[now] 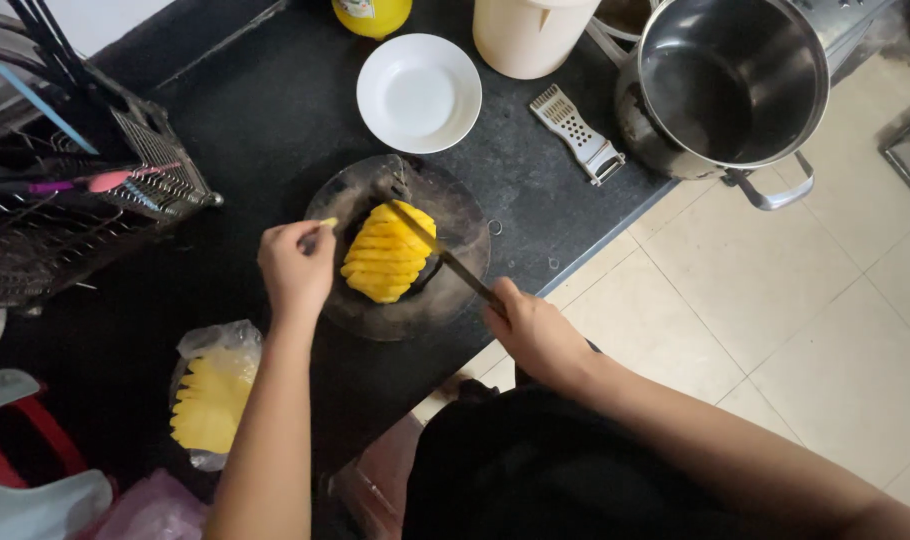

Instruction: Cutting a peeled pineapple into slices on a cutting board.

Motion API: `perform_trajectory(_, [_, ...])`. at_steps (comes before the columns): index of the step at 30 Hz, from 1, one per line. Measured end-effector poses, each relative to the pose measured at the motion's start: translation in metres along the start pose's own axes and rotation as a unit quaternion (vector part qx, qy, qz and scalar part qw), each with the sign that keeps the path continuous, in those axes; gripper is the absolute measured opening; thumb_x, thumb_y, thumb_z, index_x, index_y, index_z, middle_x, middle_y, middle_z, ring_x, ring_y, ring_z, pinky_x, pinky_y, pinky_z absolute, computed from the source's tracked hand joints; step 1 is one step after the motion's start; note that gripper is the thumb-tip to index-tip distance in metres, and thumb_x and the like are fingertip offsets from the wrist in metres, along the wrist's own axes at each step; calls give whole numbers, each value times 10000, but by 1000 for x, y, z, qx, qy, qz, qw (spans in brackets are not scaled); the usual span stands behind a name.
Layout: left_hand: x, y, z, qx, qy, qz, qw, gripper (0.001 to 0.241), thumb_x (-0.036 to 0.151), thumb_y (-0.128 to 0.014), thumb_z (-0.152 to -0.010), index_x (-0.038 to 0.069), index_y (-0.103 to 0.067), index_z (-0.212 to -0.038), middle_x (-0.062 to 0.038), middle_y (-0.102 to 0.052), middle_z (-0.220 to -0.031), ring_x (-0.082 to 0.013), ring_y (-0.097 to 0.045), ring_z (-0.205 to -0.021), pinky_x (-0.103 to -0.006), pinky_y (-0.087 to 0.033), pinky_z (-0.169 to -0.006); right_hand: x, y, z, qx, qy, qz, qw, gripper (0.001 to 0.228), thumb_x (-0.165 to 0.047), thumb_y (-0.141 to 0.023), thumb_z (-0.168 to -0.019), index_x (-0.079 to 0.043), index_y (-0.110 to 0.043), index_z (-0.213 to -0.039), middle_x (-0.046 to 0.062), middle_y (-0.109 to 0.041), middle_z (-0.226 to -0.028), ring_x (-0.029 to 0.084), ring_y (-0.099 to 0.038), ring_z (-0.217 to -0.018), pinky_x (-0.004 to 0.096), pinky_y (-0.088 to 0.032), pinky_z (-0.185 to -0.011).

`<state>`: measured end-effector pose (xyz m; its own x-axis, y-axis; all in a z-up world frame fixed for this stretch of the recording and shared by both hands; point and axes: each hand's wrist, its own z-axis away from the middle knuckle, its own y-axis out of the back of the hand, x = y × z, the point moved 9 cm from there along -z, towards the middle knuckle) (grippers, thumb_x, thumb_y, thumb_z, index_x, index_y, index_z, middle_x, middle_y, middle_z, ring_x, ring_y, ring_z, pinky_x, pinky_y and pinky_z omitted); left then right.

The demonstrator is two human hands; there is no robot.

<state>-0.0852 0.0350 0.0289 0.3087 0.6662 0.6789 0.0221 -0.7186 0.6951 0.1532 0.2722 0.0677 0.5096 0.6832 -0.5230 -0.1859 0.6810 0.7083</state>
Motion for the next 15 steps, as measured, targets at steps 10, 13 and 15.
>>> perform_trajectory(10, [59, -30, -8, -67, -132, -168, 975, 85, 264, -781, -854, 287, -787, -935, -1, -607, -1043, -297, -658, -977, -423, -563, -849, 20, 29, 8, 38, -38, -62, 997, 263, -336, -570, -1013, -107, -507, -1129, 319, -711, -925, 564, -709, -900, 650, -585, -774])
perform_trajectory(13, [65, -35, -7, -80, -171, -209, 960, 84, 252, -800, -859, 275, -770, -934, -16, -589, -1094, -329, -630, -1048, -449, -533, -908, 26, 32, 8, 42, -38, -42, 998, 248, -330, -584, -1011, -126, -517, -1137, 289, -722, -918, 533, -722, -906, 634, -597, -790])
perform_trajectory(15, [63, -45, -5, -82, -199, -268, 939, 89, 314, -796, -870, 340, -735, -929, 34, -540, -1144, -272, -566, -1148, -412, -469, -1027, 30, 33, 9, 29, -40, -55, 997, 256, -328, -581, -999, -133, -515, -1152, 291, -726, -921, 534, -722, -917, 642, -590, -794])
